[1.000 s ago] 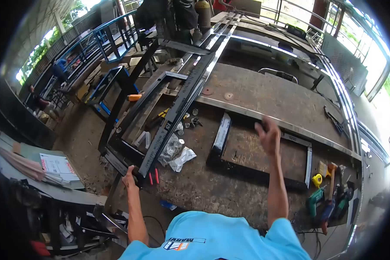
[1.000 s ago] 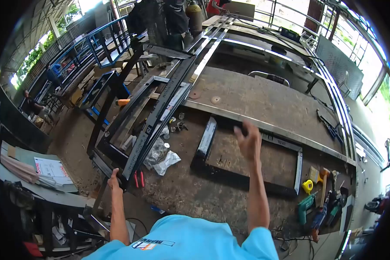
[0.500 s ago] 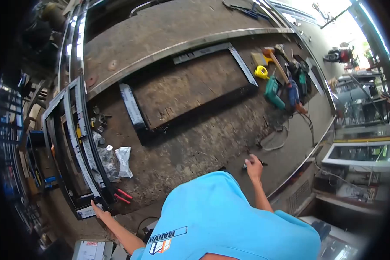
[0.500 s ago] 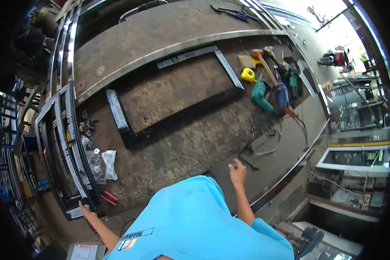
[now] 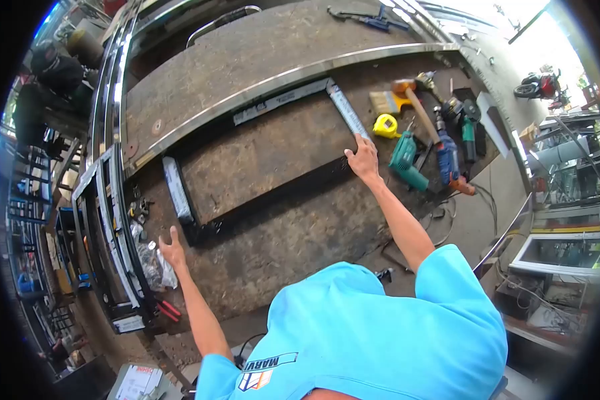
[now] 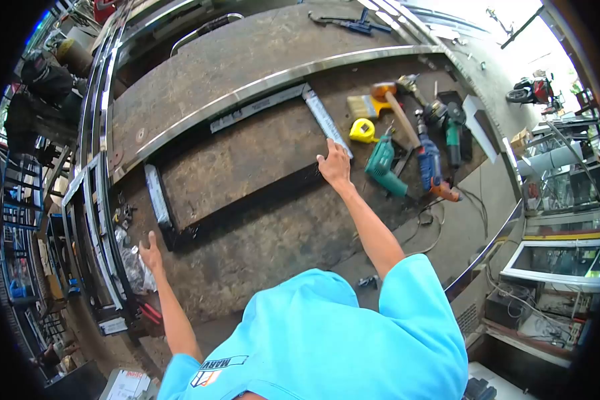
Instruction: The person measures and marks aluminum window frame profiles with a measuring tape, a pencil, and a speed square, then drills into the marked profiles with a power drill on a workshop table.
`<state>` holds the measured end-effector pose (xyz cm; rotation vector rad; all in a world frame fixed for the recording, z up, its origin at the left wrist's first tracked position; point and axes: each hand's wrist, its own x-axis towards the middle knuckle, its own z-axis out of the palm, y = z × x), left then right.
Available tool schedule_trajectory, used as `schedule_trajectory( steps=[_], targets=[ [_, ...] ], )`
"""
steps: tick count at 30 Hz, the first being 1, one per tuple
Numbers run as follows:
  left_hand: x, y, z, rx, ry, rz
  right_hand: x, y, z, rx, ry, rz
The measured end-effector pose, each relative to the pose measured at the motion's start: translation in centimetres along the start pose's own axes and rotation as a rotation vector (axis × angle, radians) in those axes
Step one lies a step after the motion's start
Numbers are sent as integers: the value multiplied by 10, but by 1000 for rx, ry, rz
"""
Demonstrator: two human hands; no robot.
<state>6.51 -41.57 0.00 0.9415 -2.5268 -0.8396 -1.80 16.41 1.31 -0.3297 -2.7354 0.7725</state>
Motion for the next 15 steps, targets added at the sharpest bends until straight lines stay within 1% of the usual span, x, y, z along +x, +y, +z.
schedule_trajectory(
  steps=[1, 2, 3, 4, 5, 6, 7, 9, 11, 12, 13, 15],
  targets=[
    [9, -4, 25, -28, 5, 2, 22, 16, 2, -56, 10, 73],
    [21, -4, 47, 85, -78, -78, 43, 28, -1, -84, -45, 104],
    [32, 6, 63, 202, -160, -150, 61, 42, -2, -91, -30, 99],
    [33, 26, 66, 287, -233, -279, 76, 50, -9, -104, -24, 100],
    [33, 40, 71, 277, -229, -264, 92, 65, -11, -115, -20, 104],
    [32, 53, 74, 346, -219, -286, 109, 84, -11, -111, 25, 70],
    [32, 62, 79, 421, -214, -310, 123, 91, -23, -134, -35, 183],
    [37, 70, 92, 455, -191, -286, 150, 118, -33, -126, 69, 415],
    [34, 69, 87, 603, -197, -256, 183, 191, -15, -197, 106, 411],
    [29, 83, 80, 613, -184, -229, 196, 221, -7, -240, 102, 474],
    [33, 77, 81, 611, -189, -161, 208, 237, 4, -276, 95, 530],
    [34, 61, 84, 535, -123, -117, 226, 221, -2, -120, 57, 878]
  ],
)
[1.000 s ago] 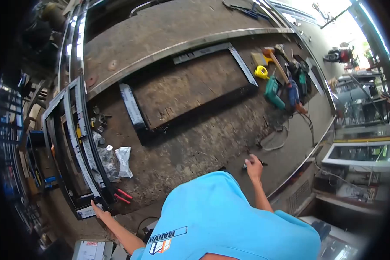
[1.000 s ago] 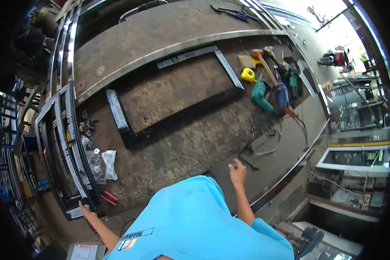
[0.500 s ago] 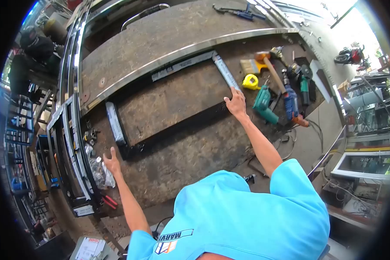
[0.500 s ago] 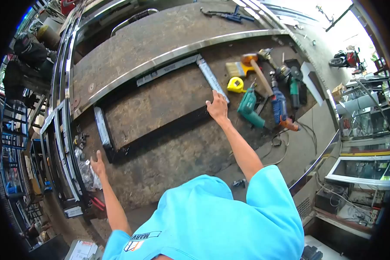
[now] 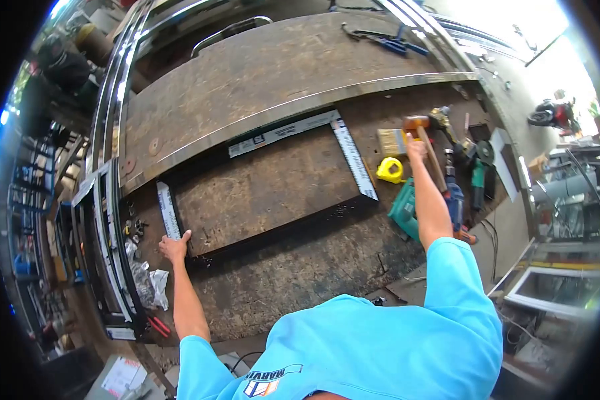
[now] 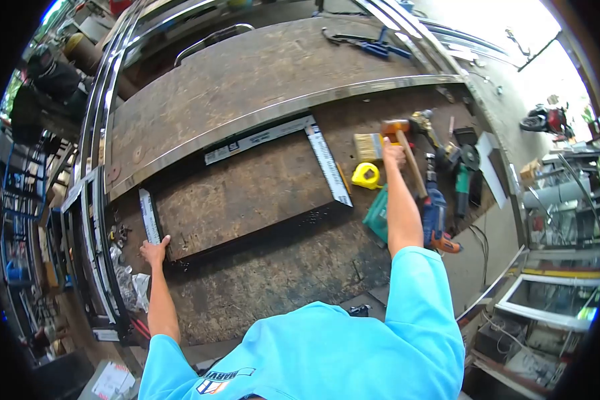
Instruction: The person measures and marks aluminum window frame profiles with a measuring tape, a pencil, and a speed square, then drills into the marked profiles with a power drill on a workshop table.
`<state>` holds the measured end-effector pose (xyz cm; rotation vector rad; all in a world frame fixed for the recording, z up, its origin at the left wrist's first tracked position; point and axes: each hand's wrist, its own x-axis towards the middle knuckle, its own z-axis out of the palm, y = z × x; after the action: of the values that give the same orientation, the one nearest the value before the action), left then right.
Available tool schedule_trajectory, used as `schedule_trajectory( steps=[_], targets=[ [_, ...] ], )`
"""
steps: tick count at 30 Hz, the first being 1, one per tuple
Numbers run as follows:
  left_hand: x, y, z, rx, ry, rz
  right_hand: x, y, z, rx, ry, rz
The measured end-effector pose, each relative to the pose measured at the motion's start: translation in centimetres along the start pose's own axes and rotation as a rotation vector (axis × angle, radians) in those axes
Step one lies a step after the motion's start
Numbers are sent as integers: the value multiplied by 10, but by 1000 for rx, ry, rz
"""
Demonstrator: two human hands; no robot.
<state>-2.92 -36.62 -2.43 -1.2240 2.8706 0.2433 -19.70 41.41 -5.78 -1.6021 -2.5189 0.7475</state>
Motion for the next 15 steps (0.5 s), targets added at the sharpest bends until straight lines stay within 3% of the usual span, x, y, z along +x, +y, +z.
schedule_trajectory(
  steps=[2, 4, 6, 8, 9, 10, 12, 15],
  targets=[
    [-3, 1, -9, 27, 15, 31, -9, -29, 10, -75, 94, 166],
    [-12, 4, -29, -199, -90, 27, -13, -42, 30, -15, 185, 262],
    [-16, 1, -35, -119, -51, 40, -22, -45, 8, 141, 13, 291],
    [-16, -4, -34, -94, -27, 73, -27, -40, -2, 228, -33, 247],
    [-18, -4, -35, -107, -53, 48, -35, -43, -5, 299, 5, 322],
    [-24, -3, -36, -103, -63, 53, -21, -34, 11, 310, 57, 293],
    [-29, 5, -37, -90, 17, 51, 36, -4, 45, 557, -159, 310],
    [-35, 0, -32, -134, 30, 64, 11, -37, 27, 410, -46, 376]
  ],
)
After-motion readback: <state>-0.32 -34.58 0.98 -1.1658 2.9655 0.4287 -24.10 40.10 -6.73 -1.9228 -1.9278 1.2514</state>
